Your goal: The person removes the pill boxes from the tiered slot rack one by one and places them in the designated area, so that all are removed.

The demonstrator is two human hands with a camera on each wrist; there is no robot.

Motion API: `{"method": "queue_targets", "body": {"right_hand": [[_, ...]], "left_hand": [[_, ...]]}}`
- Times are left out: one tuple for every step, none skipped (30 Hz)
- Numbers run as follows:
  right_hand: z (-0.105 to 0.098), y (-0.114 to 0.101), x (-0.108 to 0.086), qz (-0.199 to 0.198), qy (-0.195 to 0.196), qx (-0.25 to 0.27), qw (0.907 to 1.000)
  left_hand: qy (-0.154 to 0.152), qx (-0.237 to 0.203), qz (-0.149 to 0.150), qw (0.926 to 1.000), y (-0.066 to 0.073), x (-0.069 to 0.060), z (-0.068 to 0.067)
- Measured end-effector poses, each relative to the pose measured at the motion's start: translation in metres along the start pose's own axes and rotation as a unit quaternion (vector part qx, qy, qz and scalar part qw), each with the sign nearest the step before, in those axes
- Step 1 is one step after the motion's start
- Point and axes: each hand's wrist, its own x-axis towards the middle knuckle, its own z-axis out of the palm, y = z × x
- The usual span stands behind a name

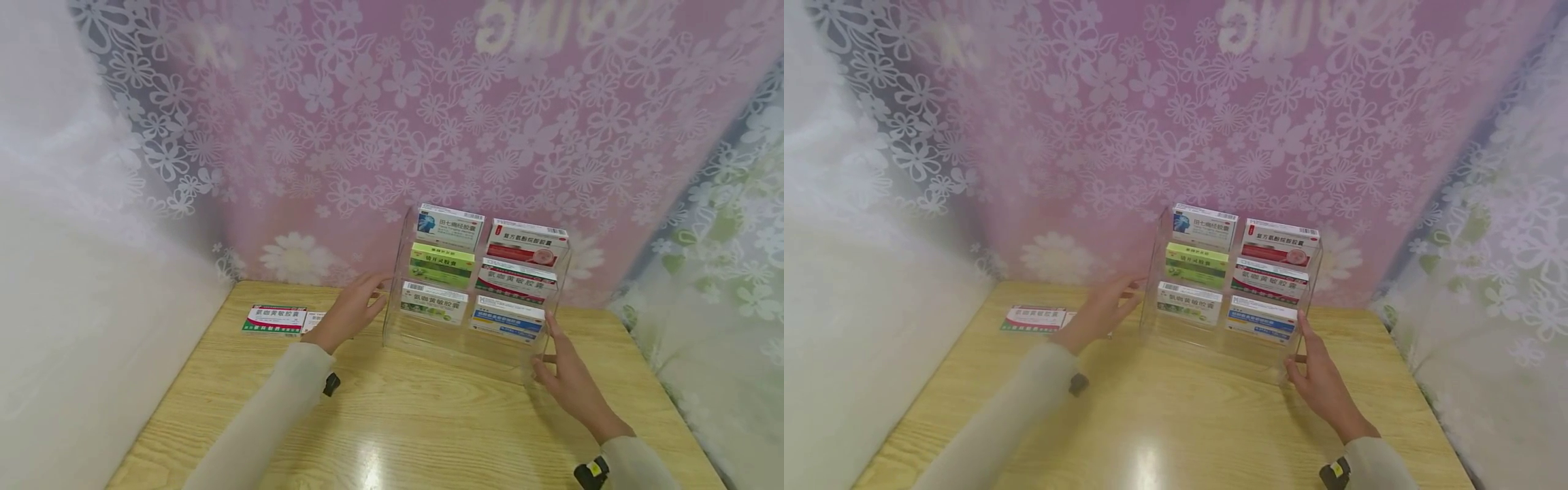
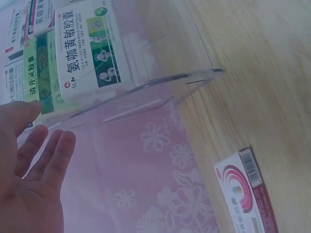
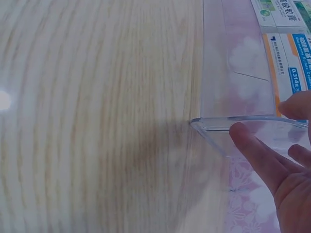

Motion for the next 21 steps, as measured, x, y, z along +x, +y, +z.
{"method": "queue_targets", "body": {"right_hand": [[0.0, 0.0, 0.001, -0.006, 0.007, -0.008, 0.9999], [-0.001, 0.0, 0.002, -0.011, 0.012, -0.013, 0.9998], [-0.001, 0.001, 0.003, -0.016, 0.017, -0.019, 0.9996], [-0.002, 0.001, 0.004, -0.019, 0.02, -0.022, 0.9994], [-0.002, 0.001, 0.005, -0.021, 0.021, -0.022, 0.9993], [-0.003, 0.001, 0.005, -0.021, 0.02, -0.02, 0.9994], [-0.003, 0.0, 0.006, -0.019, 0.018, -0.02, 0.9994], [-0.003, 0.0, 0.006, -0.018, 0.017, -0.019, 0.9995], [-0.004, 0.0, 0.006, -0.017, 0.015, -0.018, 0.9996], [-0.004, 0.0, 0.006, -0.014, 0.013, -0.015, 0.9997], [-0.004, 0.0, 0.006, -0.013, 0.012, -0.013, 0.9998], [-0.004, -0.001, 0.006, -0.01, 0.011, -0.012, 0.9998], [-0.004, 0.0, 0.006, -0.008, 0.01, -0.01, 0.9999], [-0.004, 0.0, 0.006, -0.006, 0.008, -0.009, 0.9999], [-0.004, 0.0, 0.006, -0.004, 0.007, -0.008, 0.9999], [-0.004, 0.0, 0.006, -0.002, 0.005, -0.008, 1.0], [-0.004, 0.001, 0.006, -0.001, 0.003, -0.007, 1.0], [-0.004, 0.001, 0.006, -0.001, 0.003, -0.009, 1.0], [-0.004, 0.001, 0.006, -0.002, 0.003, -0.01, 0.9999], [-0.004, 0.001, 0.006, -0.003, 0.003, -0.012, 0.9999], [-0.004, 0.002, 0.006, -0.004, 0.004, -0.014, 0.9999]], "left_hand": [[0.001, -0.002, 0.001, 1.0, 0.002, 0.002, 0.001], [0.003, 0.001, 0.006, 1.0, 0.003, 0.004, 0.002], [0.003, 0.007, 0.01, 0.9999, 0.005, 0.006, 0.003], [0.001, 0.017, 0.014, 0.9998, 0.006, 0.008, 0.004], [-0.002, 0.027, 0.023, 0.9994, 0.007, 0.01, 0.006], [-0.008, 0.038, 0.028, 0.9988, 0.008, 0.011, 0.007], [-0.015, 0.053, 0.036, 0.9978, 0.008, 0.012, 0.009], [-0.022, 0.063, 0.045, 0.9968, 0.008, 0.013, 0.01], [-0.03, 0.076, 0.048, 0.9955, 0.008, 0.014, 0.013], [-0.036, 0.088, 0.052, 0.9942, 0.008, 0.015, 0.015], [-0.041, 0.096, 0.055, 0.993, 0.008, 0.015, 0.017], [-0.046, 0.107, 0.053, 0.9917, 0.008, 0.016, 0.018], [-0.048, 0.116, 0.053, 0.9906, 0.008, 0.016, 0.02], [-0.049, 0.126, 0.053, 0.9893, 0.008, 0.017, 0.021], [-0.051, 0.141, 0.05, 0.9874, 0.009, 0.017, 0.023], [-0.05, 0.154, 0.051, 0.9855, 0.009, 0.017, 0.024], [-0.049, 0.167, 0.051, 0.9835, 0.01, 0.018, 0.024], [-0.046, 0.18, 0.051, 0.9812, 0.011, 0.018, 0.025], [-0.04, 0.193, 0.053, 0.979, 0.012, 0.019, 0.026], [-0.033, 0.205, 0.053, 0.9768, 0.013, 0.02, 0.027], [-0.024, 0.217, 0.054, 0.9744, 0.015, 0.021, 0.028]]}}
